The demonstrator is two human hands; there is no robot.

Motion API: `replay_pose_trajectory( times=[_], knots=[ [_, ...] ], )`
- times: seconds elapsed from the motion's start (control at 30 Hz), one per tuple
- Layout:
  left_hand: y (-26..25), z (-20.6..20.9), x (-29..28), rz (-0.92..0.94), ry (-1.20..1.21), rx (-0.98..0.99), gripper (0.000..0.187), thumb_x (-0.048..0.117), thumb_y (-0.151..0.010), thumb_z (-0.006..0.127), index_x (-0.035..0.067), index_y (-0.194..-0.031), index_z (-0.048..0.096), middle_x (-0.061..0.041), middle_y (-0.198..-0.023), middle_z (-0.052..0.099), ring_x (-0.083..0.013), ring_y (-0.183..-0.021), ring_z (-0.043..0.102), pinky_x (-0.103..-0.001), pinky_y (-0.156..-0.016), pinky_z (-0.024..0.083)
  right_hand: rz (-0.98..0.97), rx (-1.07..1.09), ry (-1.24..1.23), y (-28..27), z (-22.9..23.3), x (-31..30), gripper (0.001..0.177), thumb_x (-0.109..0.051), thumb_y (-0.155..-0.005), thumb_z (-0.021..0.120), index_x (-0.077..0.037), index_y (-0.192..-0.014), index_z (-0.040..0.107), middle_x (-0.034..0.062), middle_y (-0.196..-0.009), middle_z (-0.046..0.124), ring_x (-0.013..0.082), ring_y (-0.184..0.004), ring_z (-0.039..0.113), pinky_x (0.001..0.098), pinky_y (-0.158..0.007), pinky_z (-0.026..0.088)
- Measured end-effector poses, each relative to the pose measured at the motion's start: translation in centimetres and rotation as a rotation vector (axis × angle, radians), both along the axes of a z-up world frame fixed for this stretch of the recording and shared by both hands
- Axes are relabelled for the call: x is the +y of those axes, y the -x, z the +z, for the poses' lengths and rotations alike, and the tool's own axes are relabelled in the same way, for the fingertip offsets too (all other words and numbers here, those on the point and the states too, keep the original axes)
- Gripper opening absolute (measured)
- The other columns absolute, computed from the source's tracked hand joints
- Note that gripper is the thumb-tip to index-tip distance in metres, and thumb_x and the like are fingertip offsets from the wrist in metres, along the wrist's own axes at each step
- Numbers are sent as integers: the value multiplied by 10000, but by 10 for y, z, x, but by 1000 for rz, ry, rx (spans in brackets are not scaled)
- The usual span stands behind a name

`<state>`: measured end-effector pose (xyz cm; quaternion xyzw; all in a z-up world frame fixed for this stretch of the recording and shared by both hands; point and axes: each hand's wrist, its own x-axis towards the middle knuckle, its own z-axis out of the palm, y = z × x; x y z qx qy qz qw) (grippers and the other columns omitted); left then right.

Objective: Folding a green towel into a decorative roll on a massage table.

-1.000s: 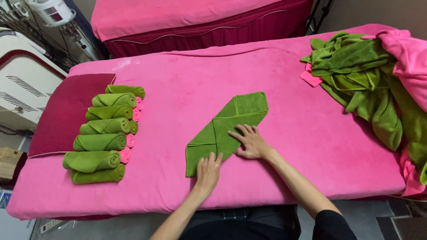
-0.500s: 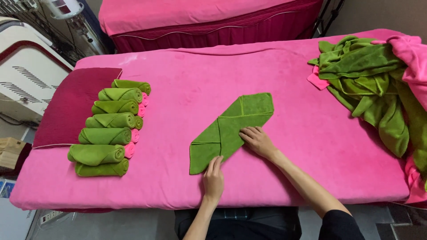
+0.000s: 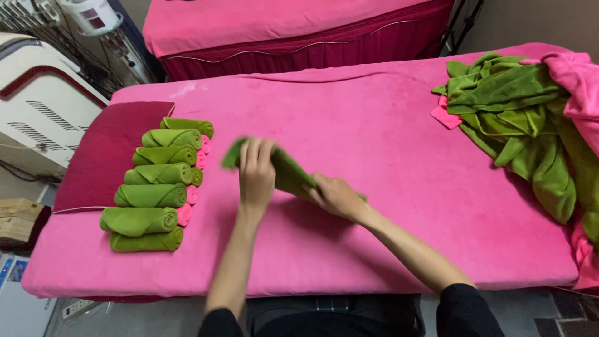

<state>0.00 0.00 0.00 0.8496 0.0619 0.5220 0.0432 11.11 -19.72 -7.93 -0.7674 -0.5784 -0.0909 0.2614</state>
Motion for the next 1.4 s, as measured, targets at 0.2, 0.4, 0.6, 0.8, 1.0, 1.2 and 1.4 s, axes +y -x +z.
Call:
replay_pose_trajectory(
  times=[0.2, 0.4, 0.6, 0.8, 1.0, 1.2, 1.4],
  knots=[
    [-156, -16, 28, 24, -418, 318, 196, 96, -919, 694, 198, -1079, 644, 10, -1040, 620, -198, -1064, 647, -284, -886, 574, -116, 800, -144, -9, 36, 12, 286, -360, -1082, 595, -81, -1051, 651, 152, -756, 743, 278, -677, 739, 418, -576, 581],
    [-279, -184, 5, -115, -330, 542, 99, 104, -927, 663, 147, -923, 753, -66, -811, 646, -262, -771, 708, -365, -584, 616, -385, 1054, 5, -55, -79, 3, 529, -439, -1023, 663, 64, -1169, 733, 303, -1014, 744, 411, -1040, 710, 544, -893, 544],
    [-303, -178, -31, -189, -268, 568, 122, 102, -945, 656, 141, -1033, 731, -79, -897, 665, -283, -872, 725, -361, -639, 626, -631, 982, 38, -87, -73, -17, 527, -490, -943, 706, -3, -1127, 785, 254, -1016, 765, 409, -1105, 723, 530, -953, 561],
    [-161, -130, -49, -92, 164, 513, 552, 230, -978, 723, 148, -1494, 545, -227, -1370, 576, -405, -1253, 634, -515, -1011, 532, -641, 1010, 12, -80, -59, -23, 546, -448, -929, 693, 44, -1148, 785, 303, -1075, 755, 454, -1150, 698, 566, -978, 533],
    [12, -117, -113, 30, 1075, 689, 584, 339, -1052, 623, 107, -1563, 462, -243, -1526, 472, -390, -1455, 451, -535, -1201, 373, -659, 1026, 35, -82, -68, -19, 592, -468, -919, 705, 66, -1163, 778, 325, -1114, 742, 448, -1203, 674, 559, -1020, 513],
    [74, -175, -151, -222, 1418, 474, 875, 421, -910, 700, 199, -1634, 263, -117, -1675, 329, -136, -593, 592, -265, -482, 561, -607, 1033, -120, -54, -69, -36, 441, -370, -893, 697, -119, -1255, 725, 61, -1234, 791, 199, -1071, 757, 352, -925, 583],
    [110, -141, -142, -367, 1517, 882, 676, 163, -996, 667, 292, -1615, 429, 32, -723, 536, -64, -507, 491, -235, -440, 433, -645, 1045, -45, -28, -65, -68, 301, -384, -961, 701, -120, -1100, 734, 22, -891, 700, 166, -780, 640, 333, -698, 482]
  ],
)
